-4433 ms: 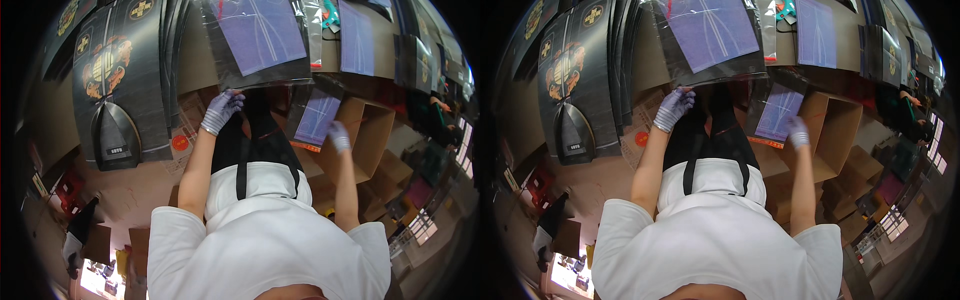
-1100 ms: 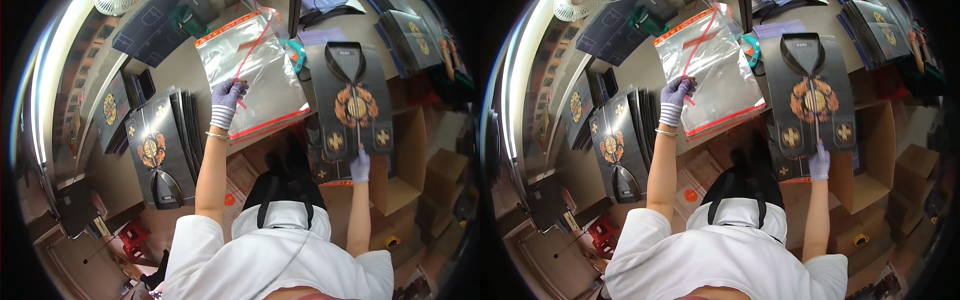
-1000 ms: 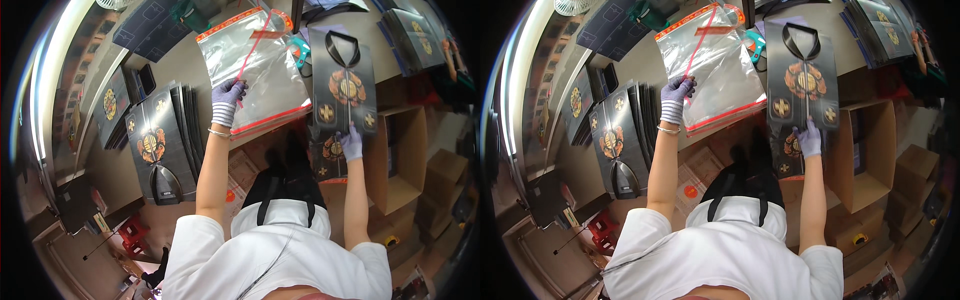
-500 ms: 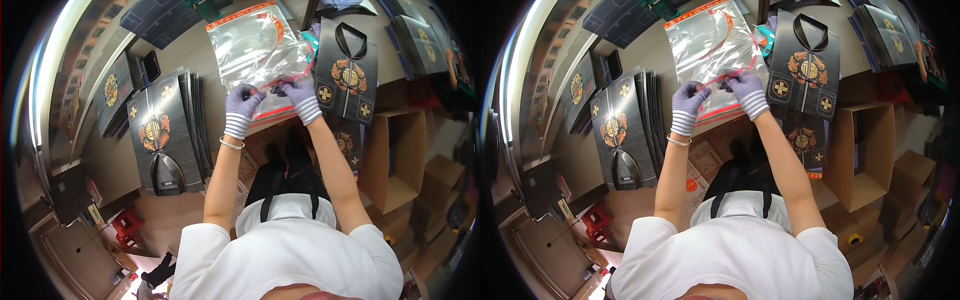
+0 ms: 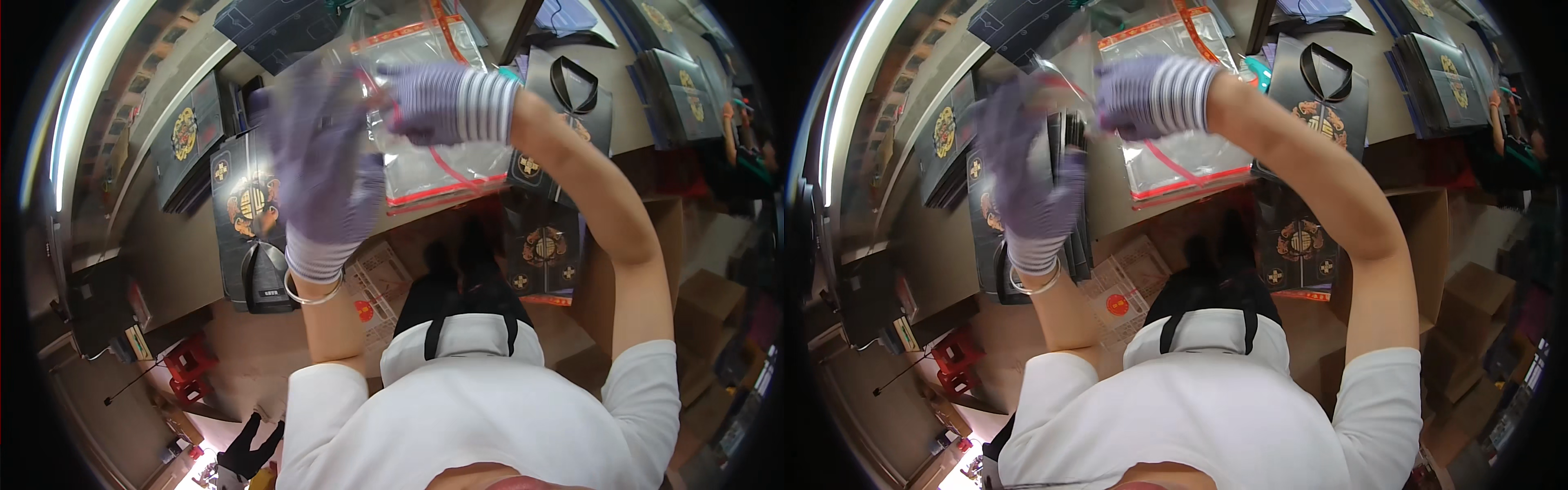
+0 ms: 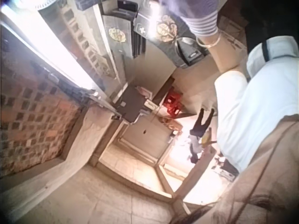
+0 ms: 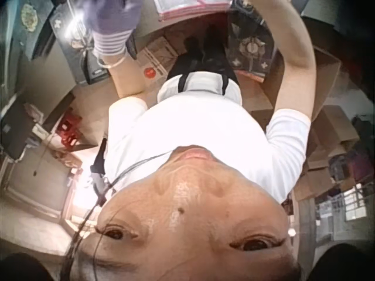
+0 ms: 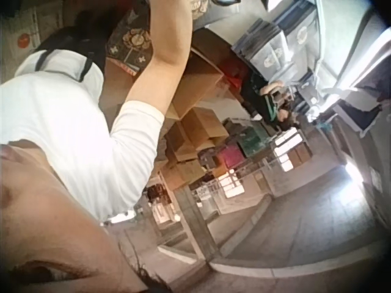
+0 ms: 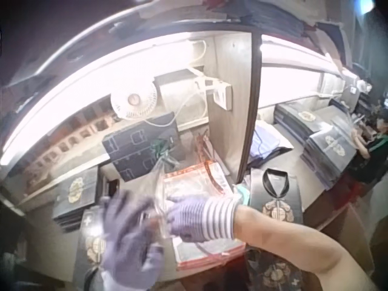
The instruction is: The person repeatedly picks up flat, decorated items and inserts them into clear plastic zip-lock bags. They seal each bag and place it into a cardboard box. The process is repeated for multiple items throughout the clip.
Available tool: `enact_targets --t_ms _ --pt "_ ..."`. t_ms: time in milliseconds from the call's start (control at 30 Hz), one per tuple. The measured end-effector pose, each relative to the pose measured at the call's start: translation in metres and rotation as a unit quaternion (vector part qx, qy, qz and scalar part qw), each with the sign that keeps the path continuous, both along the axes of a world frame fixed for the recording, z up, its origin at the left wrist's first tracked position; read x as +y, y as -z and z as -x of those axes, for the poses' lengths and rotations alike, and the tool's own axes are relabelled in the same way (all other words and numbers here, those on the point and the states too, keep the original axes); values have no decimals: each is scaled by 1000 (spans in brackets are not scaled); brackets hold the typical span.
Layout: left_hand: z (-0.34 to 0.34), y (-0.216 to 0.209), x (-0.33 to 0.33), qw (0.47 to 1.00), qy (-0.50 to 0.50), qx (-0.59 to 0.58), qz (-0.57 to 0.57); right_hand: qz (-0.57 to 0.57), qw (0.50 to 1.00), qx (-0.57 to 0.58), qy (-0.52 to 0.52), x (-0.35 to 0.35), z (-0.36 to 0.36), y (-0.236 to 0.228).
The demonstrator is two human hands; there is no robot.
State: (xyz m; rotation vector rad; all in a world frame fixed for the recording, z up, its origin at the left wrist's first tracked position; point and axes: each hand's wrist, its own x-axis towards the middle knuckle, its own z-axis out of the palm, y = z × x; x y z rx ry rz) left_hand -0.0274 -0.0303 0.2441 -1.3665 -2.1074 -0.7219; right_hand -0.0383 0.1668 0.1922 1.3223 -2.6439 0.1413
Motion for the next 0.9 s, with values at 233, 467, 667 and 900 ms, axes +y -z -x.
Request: enact_targets --t_ms 233,467,667,900 --pt "-5 141 -4 944 -75 -129 295 8 984 -178 -17 4 -64 115" --pt "-30 182 15 923 123 -307 196 214 953 -181 117 38 -125 166" --pt "-32 243 3 851 -113 -493 138 401 605 -161 669 96 -218 186" --pt "-38 286 -4 829 -180 -523 77 719 169 -509 442 65 -265 224"
